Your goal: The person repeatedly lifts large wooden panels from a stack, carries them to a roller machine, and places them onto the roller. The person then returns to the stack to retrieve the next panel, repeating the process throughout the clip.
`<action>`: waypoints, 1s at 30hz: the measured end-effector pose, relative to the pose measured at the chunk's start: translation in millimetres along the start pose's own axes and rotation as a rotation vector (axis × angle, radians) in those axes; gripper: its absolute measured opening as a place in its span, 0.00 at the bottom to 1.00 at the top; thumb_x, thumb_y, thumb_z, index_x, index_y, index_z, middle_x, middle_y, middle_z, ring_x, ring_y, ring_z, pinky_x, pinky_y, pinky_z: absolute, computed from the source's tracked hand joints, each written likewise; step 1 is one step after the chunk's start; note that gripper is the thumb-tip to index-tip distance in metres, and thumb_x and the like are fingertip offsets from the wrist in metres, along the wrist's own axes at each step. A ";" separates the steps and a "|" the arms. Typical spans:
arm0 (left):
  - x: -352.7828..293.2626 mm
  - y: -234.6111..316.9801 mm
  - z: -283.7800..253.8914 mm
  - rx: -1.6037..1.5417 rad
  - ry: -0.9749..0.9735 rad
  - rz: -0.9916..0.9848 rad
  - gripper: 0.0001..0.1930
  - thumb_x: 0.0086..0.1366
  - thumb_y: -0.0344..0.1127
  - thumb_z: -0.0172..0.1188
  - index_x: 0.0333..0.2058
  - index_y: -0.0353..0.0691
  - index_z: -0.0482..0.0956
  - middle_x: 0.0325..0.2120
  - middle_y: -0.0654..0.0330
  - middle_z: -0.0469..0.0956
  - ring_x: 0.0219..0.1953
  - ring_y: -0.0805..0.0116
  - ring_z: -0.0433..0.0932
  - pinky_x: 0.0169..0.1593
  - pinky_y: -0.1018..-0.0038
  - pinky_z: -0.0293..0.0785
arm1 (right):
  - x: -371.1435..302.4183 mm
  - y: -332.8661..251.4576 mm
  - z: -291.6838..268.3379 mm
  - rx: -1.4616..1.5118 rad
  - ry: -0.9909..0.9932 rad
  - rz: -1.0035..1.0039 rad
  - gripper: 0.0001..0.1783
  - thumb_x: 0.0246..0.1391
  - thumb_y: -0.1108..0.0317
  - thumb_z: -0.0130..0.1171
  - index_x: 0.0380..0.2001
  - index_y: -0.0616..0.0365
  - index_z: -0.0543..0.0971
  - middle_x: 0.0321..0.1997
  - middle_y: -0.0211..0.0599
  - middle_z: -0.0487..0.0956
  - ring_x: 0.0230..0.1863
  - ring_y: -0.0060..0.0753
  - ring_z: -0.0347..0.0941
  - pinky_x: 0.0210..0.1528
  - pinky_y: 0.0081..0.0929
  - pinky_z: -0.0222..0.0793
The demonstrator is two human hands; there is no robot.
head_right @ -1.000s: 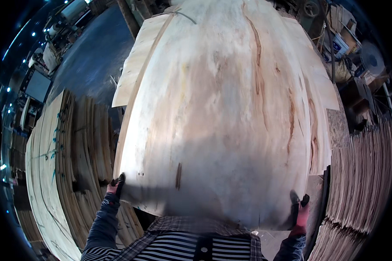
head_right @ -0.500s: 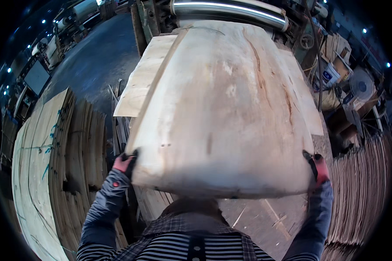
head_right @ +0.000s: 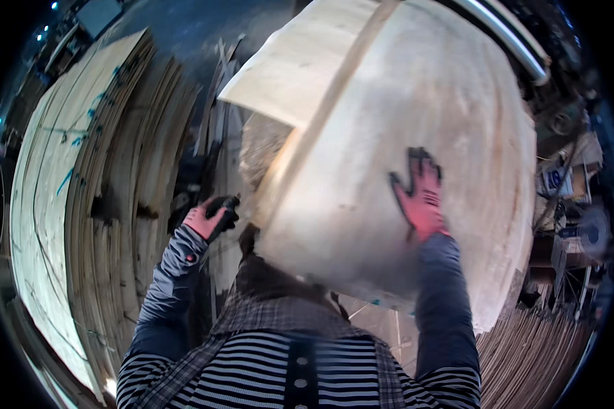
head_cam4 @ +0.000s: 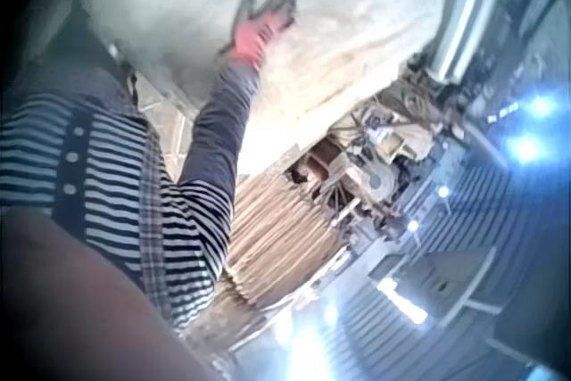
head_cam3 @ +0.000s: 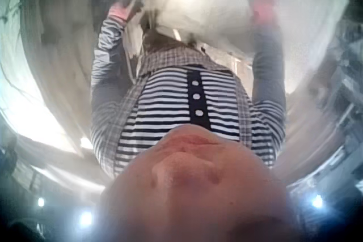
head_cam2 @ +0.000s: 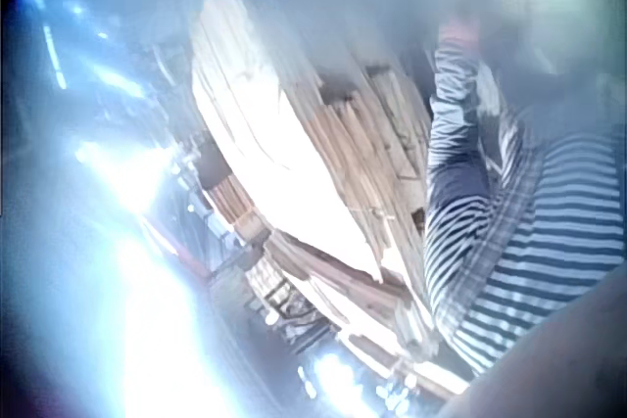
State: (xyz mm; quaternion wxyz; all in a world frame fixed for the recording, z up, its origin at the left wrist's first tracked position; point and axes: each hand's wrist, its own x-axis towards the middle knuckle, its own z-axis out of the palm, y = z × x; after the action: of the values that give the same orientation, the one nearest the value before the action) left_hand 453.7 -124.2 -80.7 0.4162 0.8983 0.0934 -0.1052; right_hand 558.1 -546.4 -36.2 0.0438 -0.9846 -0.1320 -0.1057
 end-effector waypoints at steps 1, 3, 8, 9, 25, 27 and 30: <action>3.5 -25.6 -11.4 -0.089 0.088 -0.022 0.21 0.54 0.46 0.53 0.44 0.41 0.70 0.34 0.53 0.75 0.39 0.58 0.73 0.43 0.71 0.68 | -1.5 4.1 7.6 0.003 -0.056 0.073 0.35 0.45 0.58 0.51 0.56 0.57 0.53 0.59 0.51 0.51 0.61 0.49 0.44 0.61 0.39 0.37; 16.7 -75.8 -34.6 -0.703 0.070 -0.172 0.18 0.56 0.41 0.52 0.44 0.39 0.69 0.34 0.55 0.76 0.37 0.63 0.75 0.40 0.74 0.70 | -7.0 19.2 18.6 0.137 -0.027 0.143 0.35 0.44 0.69 0.51 0.57 0.58 0.52 0.60 0.51 0.49 0.62 0.48 0.43 0.61 0.37 0.39; 57.3 -133.4 -91.6 -0.146 0.310 -0.193 0.16 0.58 0.37 0.50 0.44 0.36 0.68 0.32 0.58 0.76 0.32 0.72 0.76 0.36 0.78 0.72 | -37.1 72.2 41.5 0.013 0.008 0.075 0.34 0.49 0.74 0.47 0.58 0.58 0.47 0.63 0.45 0.44 0.64 0.43 0.39 0.62 0.30 0.37; 68.6 -131.8 -101.0 -0.237 0.269 -0.214 0.17 0.59 0.37 0.50 0.45 0.36 0.68 0.32 0.58 0.76 0.32 0.72 0.76 0.36 0.79 0.72 | -44.2 85.5 49.1 -0.018 0.042 0.076 0.34 0.49 0.73 0.47 0.58 0.58 0.47 0.63 0.44 0.44 0.63 0.43 0.39 0.62 0.30 0.36; 285.4 -101.2 -97.7 -0.499 -0.114 0.089 0.16 0.63 0.34 0.41 0.48 0.33 0.64 0.37 0.51 0.73 0.37 0.64 0.74 0.41 0.74 0.71 | -82.8 131.3 85.8 -0.315 -0.024 0.719 0.32 0.56 0.51 0.34 0.59 0.52 0.44 0.64 0.40 0.40 0.65 0.37 0.34 0.63 0.34 0.29; 319.2 -93.9 -95.3 -0.305 -0.146 0.071 0.16 0.63 0.35 0.41 0.48 0.34 0.64 0.37 0.52 0.73 0.37 0.64 0.74 0.41 0.74 0.71 | -69.3 102.3 76.6 -0.303 0.109 0.529 0.31 0.56 0.52 0.34 0.59 0.51 0.44 0.64 0.36 0.41 0.65 0.37 0.35 0.63 0.34 0.29; 361.0 -66.5 -103.8 -0.585 -0.361 0.078 0.17 0.63 0.36 0.42 0.49 0.36 0.63 0.37 0.53 0.73 0.36 0.64 0.74 0.41 0.73 0.71 | -57.8 71.3 63.8 -0.339 -0.029 0.696 0.30 0.55 0.55 0.36 0.59 0.52 0.46 0.64 0.35 0.43 0.64 0.39 0.37 0.63 0.35 0.31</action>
State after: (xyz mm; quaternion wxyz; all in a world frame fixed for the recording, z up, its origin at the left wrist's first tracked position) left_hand 795.0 26.7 -159.9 0.6696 0.7109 0.0103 -0.2151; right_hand 535.4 -622.1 -115.2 -0.0883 -0.9652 0.2287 -0.0908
